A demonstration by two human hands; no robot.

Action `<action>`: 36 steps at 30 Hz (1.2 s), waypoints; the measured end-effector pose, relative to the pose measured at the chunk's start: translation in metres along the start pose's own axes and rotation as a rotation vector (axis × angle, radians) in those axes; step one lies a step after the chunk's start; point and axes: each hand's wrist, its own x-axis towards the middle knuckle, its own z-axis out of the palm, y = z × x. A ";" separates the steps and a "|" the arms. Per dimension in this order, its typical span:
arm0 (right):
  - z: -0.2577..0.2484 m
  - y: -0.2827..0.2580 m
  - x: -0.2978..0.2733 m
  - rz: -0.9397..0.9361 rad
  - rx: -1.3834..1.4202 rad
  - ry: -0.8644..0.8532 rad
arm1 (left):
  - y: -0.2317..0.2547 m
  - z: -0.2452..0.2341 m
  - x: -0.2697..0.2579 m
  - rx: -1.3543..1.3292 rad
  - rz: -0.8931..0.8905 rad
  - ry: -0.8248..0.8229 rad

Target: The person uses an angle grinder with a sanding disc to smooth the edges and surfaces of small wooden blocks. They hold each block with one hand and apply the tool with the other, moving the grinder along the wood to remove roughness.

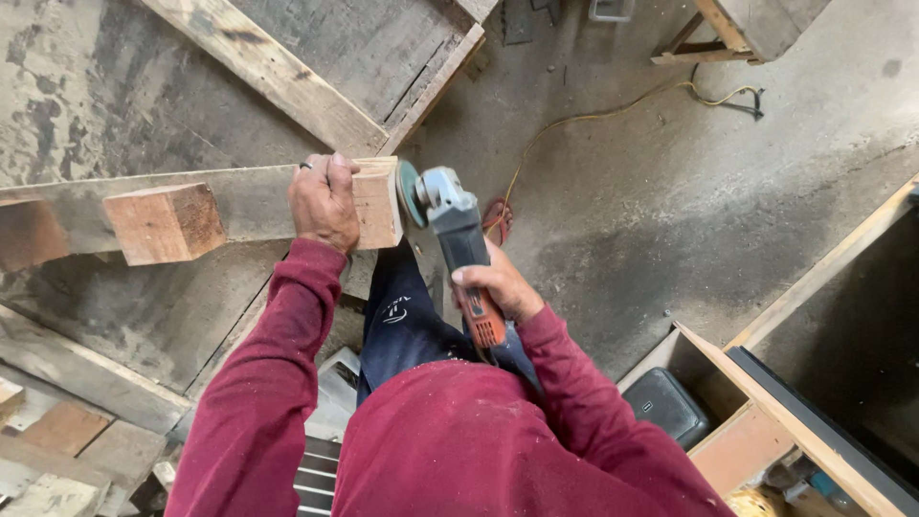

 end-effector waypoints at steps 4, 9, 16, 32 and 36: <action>0.005 -0.002 -0.002 0.014 -0.052 0.038 | -0.003 -0.001 -0.003 -0.038 0.013 0.016; 0.014 0.007 -0.030 -0.037 -0.060 0.017 | -0.005 0.001 -0.005 -0.027 0.032 0.025; 0.016 -0.001 -0.019 -0.042 -0.095 0.052 | -0.003 0.000 -0.002 -0.029 0.015 0.016; 0.009 0.009 -0.021 -0.108 -0.100 0.021 | -0.004 0.004 0.004 -0.045 0.025 0.039; 0.012 0.020 -0.031 -0.064 -0.074 0.033 | -0.004 0.001 -0.005 -0.052 -0.012 0.025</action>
